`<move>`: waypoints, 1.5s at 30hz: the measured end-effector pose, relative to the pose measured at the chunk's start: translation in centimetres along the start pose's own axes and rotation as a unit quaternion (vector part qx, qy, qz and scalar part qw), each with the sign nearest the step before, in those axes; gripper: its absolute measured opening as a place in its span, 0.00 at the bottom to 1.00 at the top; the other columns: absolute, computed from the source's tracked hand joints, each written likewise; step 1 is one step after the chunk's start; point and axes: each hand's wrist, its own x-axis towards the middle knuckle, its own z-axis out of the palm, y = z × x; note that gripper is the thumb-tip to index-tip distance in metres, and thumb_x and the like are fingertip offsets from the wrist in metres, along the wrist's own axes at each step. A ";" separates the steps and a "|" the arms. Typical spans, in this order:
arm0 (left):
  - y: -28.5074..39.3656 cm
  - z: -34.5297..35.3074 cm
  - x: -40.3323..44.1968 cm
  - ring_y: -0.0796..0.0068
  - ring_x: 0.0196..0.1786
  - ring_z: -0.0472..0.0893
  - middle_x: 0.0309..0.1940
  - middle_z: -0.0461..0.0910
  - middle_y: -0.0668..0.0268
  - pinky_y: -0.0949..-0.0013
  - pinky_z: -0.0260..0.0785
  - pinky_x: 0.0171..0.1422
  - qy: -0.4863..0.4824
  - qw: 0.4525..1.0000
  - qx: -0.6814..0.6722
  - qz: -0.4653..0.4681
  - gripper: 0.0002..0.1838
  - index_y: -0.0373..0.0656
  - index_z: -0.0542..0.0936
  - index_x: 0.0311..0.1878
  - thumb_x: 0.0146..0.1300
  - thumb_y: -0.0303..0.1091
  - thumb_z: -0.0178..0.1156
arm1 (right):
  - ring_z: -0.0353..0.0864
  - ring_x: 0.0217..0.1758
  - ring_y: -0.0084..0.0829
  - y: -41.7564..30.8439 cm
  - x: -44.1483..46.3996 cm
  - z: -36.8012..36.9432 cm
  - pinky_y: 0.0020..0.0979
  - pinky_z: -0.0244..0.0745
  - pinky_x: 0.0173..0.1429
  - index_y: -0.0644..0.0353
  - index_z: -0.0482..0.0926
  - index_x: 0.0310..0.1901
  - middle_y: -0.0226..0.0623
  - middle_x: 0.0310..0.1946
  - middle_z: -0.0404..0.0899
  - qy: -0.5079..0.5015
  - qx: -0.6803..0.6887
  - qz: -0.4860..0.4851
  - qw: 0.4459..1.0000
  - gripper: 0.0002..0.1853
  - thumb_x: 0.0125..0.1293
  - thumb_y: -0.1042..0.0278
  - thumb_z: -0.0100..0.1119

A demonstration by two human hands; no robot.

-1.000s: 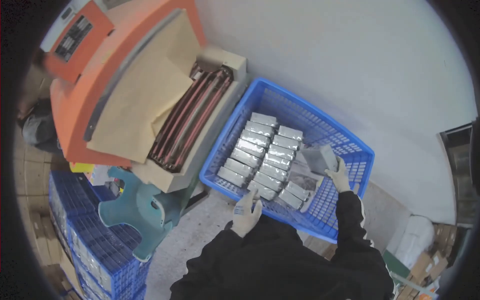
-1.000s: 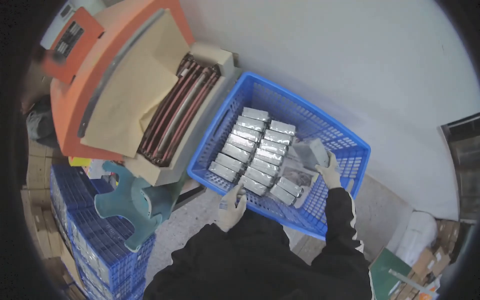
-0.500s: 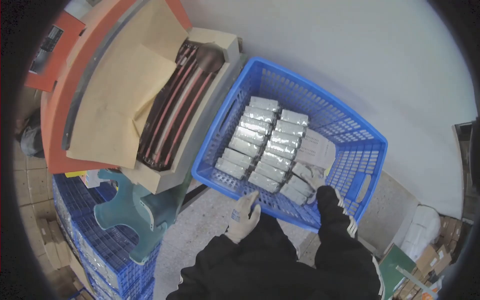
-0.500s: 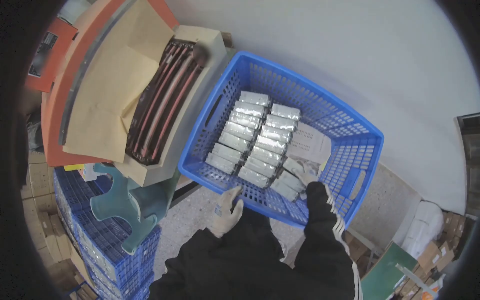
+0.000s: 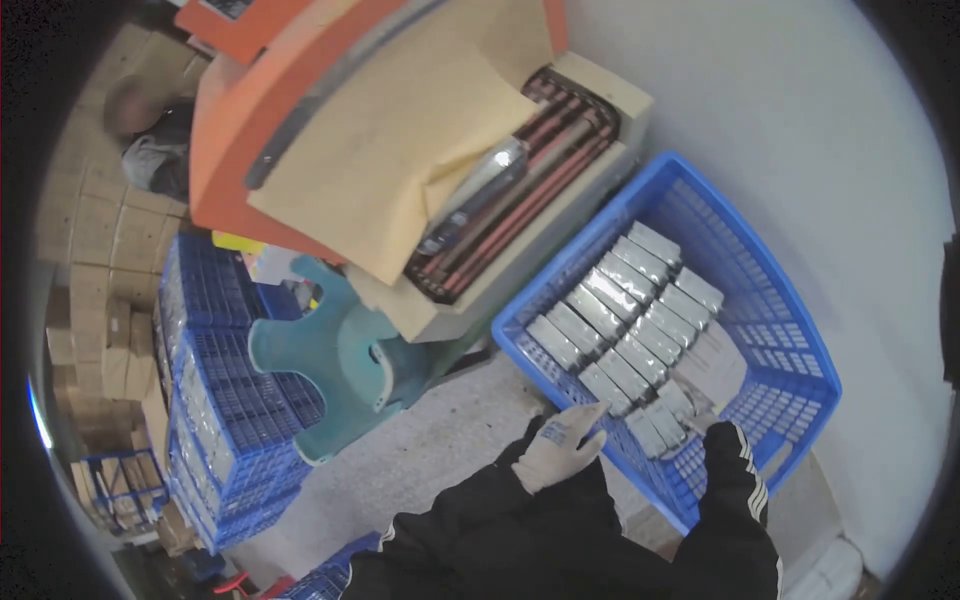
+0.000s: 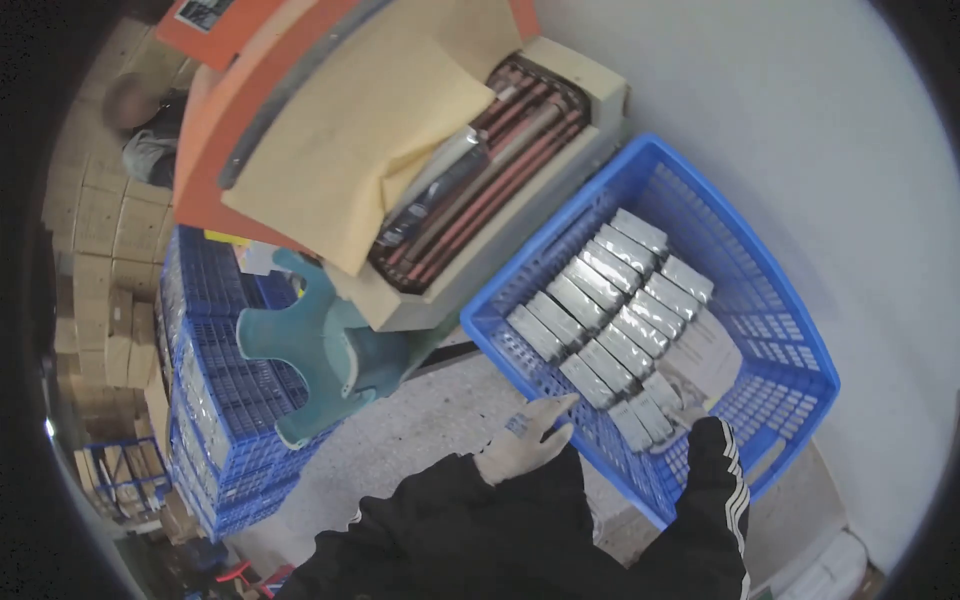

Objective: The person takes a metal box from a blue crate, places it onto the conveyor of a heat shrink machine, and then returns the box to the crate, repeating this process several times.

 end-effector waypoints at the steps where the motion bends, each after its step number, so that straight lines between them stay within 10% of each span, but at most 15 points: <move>1: 0.6 -1.1 0.5 0.55 0.67 0.72 0.65 0.73 0.52 0.54 0.63 0.73 0.007 0.998 -0.050 -0.025 0.27 0.40 0.66 0.72 0.75 0.42 0.48 | 0.52 0.79 0.51 0.1 0.8 0.1 0.47 0.50 0.80 0.47 0.50 0.78 0.50 0.77 0.51 -0.017 -0.022 -0.007 1.000 0.47 0.63 0.33 0.54; 3: 1.0 -3.5 1.6 0.53 0.67 0.73 0.66 0.72 0.48 0.53 0.64 0.74 0.037 0.990 -0.126 -0.059 0.28 0.37 0.64 0.73 0.76 0.42 0.48 | 0.56 0.78 0.52 -2.3 2.4 -1.4 0.52 0.50 0.79 0.45 0.52 0.78 0.51 0.75 0.57 -0.038 -0.070 -0.028 0.996 0.49 0.63 0.22 0.45; 6: -2.1 -6.3 3.6 0.73 0.43 0.69 0.41 0.68 0.64 0.73 0.63 0.52 0.292 0.896 -0.331 -0.056 0.15 0.43 0.68 0.51 0.61 0.24 0.42 | 0.55 0.78 0.50 -11.0 1.6 -3.5 0.52 0.45 0.81 0.55 0.63 0.73 0.49 0.75 0.59 -0.010 -0.206 0.086 0.975 0.39 0.69 0.35 0.40; 9: 1.3 -12.8 4.8 0.57 0.61 0.67 0.63 0.59 0.48 0.57 0.60 0.67 0.498 0.829 -0.222 -0.126 0.28 0.37 0.58 0.70 0.68 0.33 0.49 | 0.68 0.67 0.38 -21.5 1.7 -4.7 0.39 0.56 0.73 0.55 0.72 0.59 0.42 0.60 0.73 0.145 0.222 -0.375 0.888 0.20 0.74 0.52 0.43; 12: 1.9 -16.3 6.0 0.53 0.76 0.57 0.74 0.56 0.46 0.55 0.49 0.81 0.531 0.819 -0.182 -0.116 0.34 0.32 0.54 0.75 0.70 0.34 0.51 | 0.66 0.70 0.46 -42.2 -7.2 -8.6 0.46 0.58 0.75 0.66 0.64 0.68 0.54 0.66 0.69 0.290 0.201 -0.428 0.832 0.32 0.66 0.56 0.49; 15: 1.5 -16.6 7.5 0.53 0.69 0.66 0.65 0.66 0.47 0.56 0.57 0.75 0.525 0.830 -0.181 -0.058 0.30 0.33 0.63 0.70 0.65 0.31 0.50 | 0.70 0.46 0.43 -49.4 -5.8 -9.5 0.43 0.62 0.54 0.61 0.70 0.47 0.43 0.40 0.71 0.438 0.101 -0.502 0.739 0.22 0.65 0.49 0.56; 18: 0.5 -13.8 7.8 0.43 0.74 0.57 0.71 0.56 0.39 0.50 0.48 0.80 0.536 0.829 -0.158 -0.036 0.38 0.30 0.54 0.74 0.69 0.38 0.57 | 0.55 0.71 0.53 -50.4 -6.1 -8.6 0.50 0.47 0.74 0.64 0.73 0.58 0.48 0.65 0.63 0.435 0.084 -0.438 0.782 0.33 0.63 0.42 0.58; 21: 3.6 -10.1 5.1 0.45 0.80 0.46 0.77 0.44 0.40 0.50 0.38 0.84 0.495 0.841 -0.179 -0.126 0.43 0.32 0.45 0.77 0.68 0.40 0.55 | 0.55 0.77 0.51 -46.3 -10.6 -8.9 0.51 0.54 0.78 0.68 0.51 0.71 0.57 0.74 0.54 0.196 0.286 -0.336 0.876 0.53 0.59 0.35 0.63; 24: 2.1 -3.5 3.0 0.44 0.79 0.48 0.77 0.46 0.41 0.48 0.42 0.82 0.438 0.889 -0.112 -0.070 0.48 0.31 0.45 0.78 0.67 0.48 0.59 | 0.76 0.43 0.35 -38.3 -12.1 -10.1 0.34 0.77 0.39 0.69 0.56 0.67 0.46 0.47 0.70 0.071 0.391 -0.270 0.877 0.47 0.60 0.41 0.65; 27: 0.5 0.9 2.0 0.46 0.76 0.58 0.75 0.55 0.42 0.51 0.50 0.80 0.265 0.962 -0.054 0.024 0.41 0.32 0.56 0.75 0.67 0.48 0.57 | 0.80 0.53 0.44 -29.1 -15.4 -12.0 0.38 0.87 0.41 0.61 0.61 0.70 0.47 0.59 0.72 0.103 0.385 -0.220 0.891 0.43 0.61 0.43 0.66; 33: -0.5 2.4 2.7 0.58 0.54 0.76 0.55 0.75 0.59 0.56 0.68 0.58 0.125 0.981 0.090 0.119 0.19 0.41 0.74 0.56 0.64 0.39 0.54 | 0.71 0.62 0.38 -11.1 -15.7 -13.0 0.39 0.70 0.64 0.60 0.61 0.64 0.47 0.60 0.70 0.314 0.276 -0.088 0.904 0.42 0.49 0.60 0.71; 39: -1.5 2.9 3.3 0.67 0.38 0.77 0.41 0.80 0.68 0.63 0.69 0.50 0.035 0.955 0.253 0.147 0.17 0.47 0.78 0.52 0.64 0.45 0.56 | 0.71 0.57 0.43 -3.2 -7.7 -9.5 0.39 0.68 0.61 0.59 0.65 0.59 0.48 0.54 0.71 0.338 0.116 -0.044 0.933 0.36 0.47 0.70 0.70; 42: -1.0 3.1 3.3 0.70 0.39 0.78 0.37 0.79 0.69 0.65 0.68 0.53 0.065 0.943 0.281 0.164 0.16 0.48 0.80 0.49 0.62 0.45 0.58 | 0.70 0.64 0.47 -3.3 -5.5 -6.6 0.40 0.65 0.68 0.53 0.62 0.66 0.49 0.62 0.70 0.165 0.110 0.041 0.979 0.46 0.47 0.54 0.77; 45: -0.5 3.2 3.7 0.72 0.37 0.78 0.33 0.78 0.71 0.66 0.67 0.53 0.045 0.948 0.286 0.135 0.12 0.51 0.79 0.41 0.61 0.46 0.55 | 0.65 0.73 0.46 -1.4 -1.5 -3.8 0.40 0.59 0.76 0.56 0.62 0.71 0.48 0.70 0.66 0.107 0.121 0.045 0.986 0.45 0.61 0.34 0.60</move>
